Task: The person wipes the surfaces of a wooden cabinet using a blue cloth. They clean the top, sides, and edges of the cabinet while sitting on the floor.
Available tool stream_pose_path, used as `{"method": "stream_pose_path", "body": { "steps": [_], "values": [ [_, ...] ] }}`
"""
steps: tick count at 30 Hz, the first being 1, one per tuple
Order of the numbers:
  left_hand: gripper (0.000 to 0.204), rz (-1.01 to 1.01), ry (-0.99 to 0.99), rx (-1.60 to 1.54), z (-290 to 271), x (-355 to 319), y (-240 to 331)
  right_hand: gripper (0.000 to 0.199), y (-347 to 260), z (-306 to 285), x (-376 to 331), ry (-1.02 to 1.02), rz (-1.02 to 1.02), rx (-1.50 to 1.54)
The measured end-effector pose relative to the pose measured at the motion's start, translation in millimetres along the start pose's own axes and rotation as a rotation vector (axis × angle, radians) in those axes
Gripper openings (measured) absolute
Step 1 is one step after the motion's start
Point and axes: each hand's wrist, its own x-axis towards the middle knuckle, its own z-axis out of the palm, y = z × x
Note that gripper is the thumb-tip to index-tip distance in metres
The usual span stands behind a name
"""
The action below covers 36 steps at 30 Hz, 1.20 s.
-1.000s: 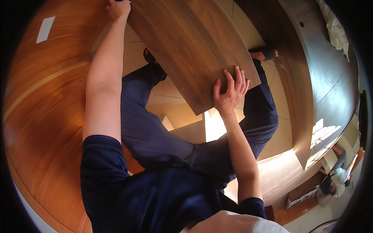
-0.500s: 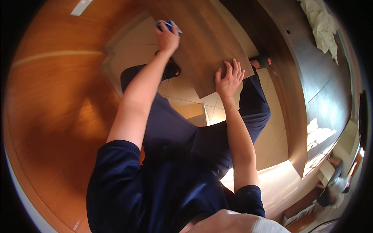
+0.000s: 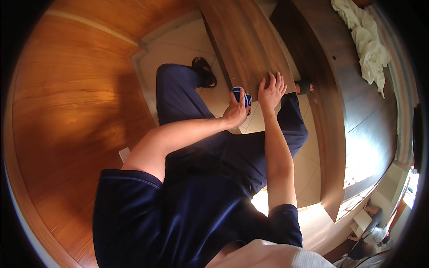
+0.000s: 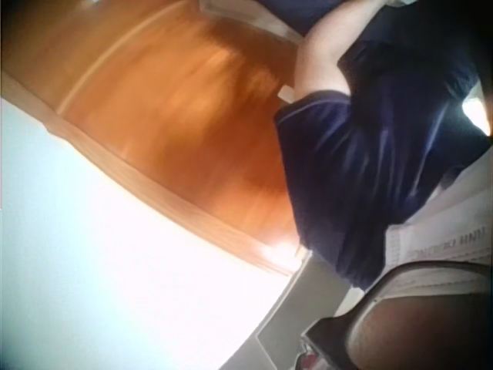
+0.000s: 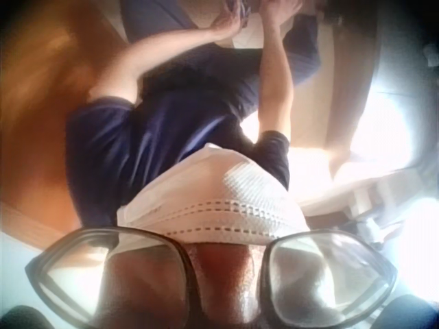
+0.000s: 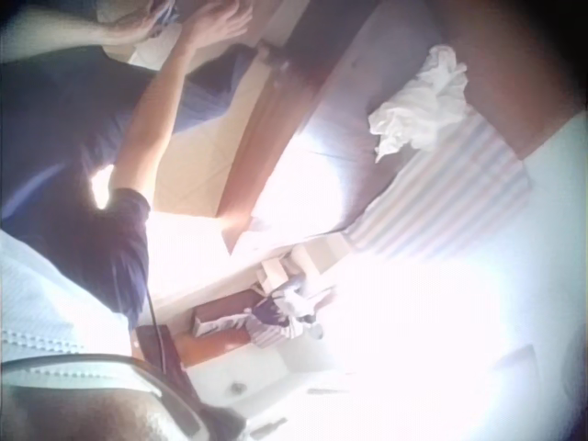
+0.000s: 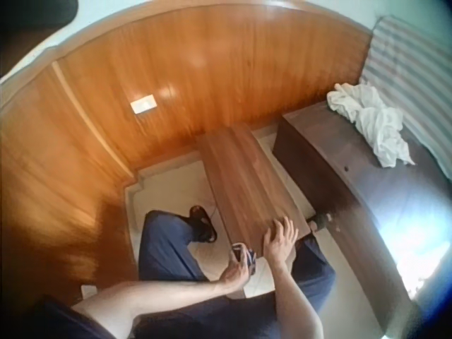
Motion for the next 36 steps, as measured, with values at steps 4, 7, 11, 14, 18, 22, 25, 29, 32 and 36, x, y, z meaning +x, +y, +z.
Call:
{"method": "stream_pose_path", "body": {
  "steps": [4, 7, 11, 14, 18, 22, 25, 29, 32, 36],
  "values": [
    [0.083, -0.039, 0.02, -0.044, 1.1, 7.4, 1.0, 0.039, -0.2, 1.9, 1.1, -0.015, 0.004, -0.009],
    [0.082, -0.116, 0.001, -0.11, -10.5, 18.9, 8.2, 0.037, 2.0, 1.1, 2.4, -0.007, -0.016, -0.052],
    [0.08, -0.141, 0.146, -0.093, -24.5, 54.4, -2.6, 0.033, -16.4, -5.8, 22.0, -0.143, 0.094, -0.105],
    [0.078, -0.119, 0.351, -0.038, -24.7, 89.0, -17.9, 0.036, -24.0, 8.4, 16.8, 0.001, 0.101, -0.167],
    [0.078, -0.051, 0.518, 0.038, -46.3, 138.3, -41.0, 0.039, -25.2, 9.5, 10.6, 0.001, 0.121, -0.15],
    [0.073, -0.166, 0.601, -0.011, -85.4, 197.2, -41.9, 0.041, -25.1, 8.1, 13.2, -0.039, 0.147, -0.178],
    [0.064, -0.176, 0.776, 0.038, -106.0, 244.3, -59.5, 0.041, -29.5, 5.1, 12.7, -0.072, 0.158, -0.184],
    [0.054, -0.136, 0.979, 0.134, -130.3, 310.9, -86.2, 0.041, -28.9, 6.1, 13.9, -0.099, 0.172, -0.219],
    [0.053, -0.214, 1.011, 0.143, -152.9, 350.0, -108.8, 0.041, -32.6, 6.4, 13.4, -0.129, 0.166, -0.219],
    [0.053, -0.223, 1.02, 0.156, -181.9, 391.8, -121.1, 0.041, -30.3, 6.5, 14.1, -0.135, 0.178, -0.229]
  ]
}}
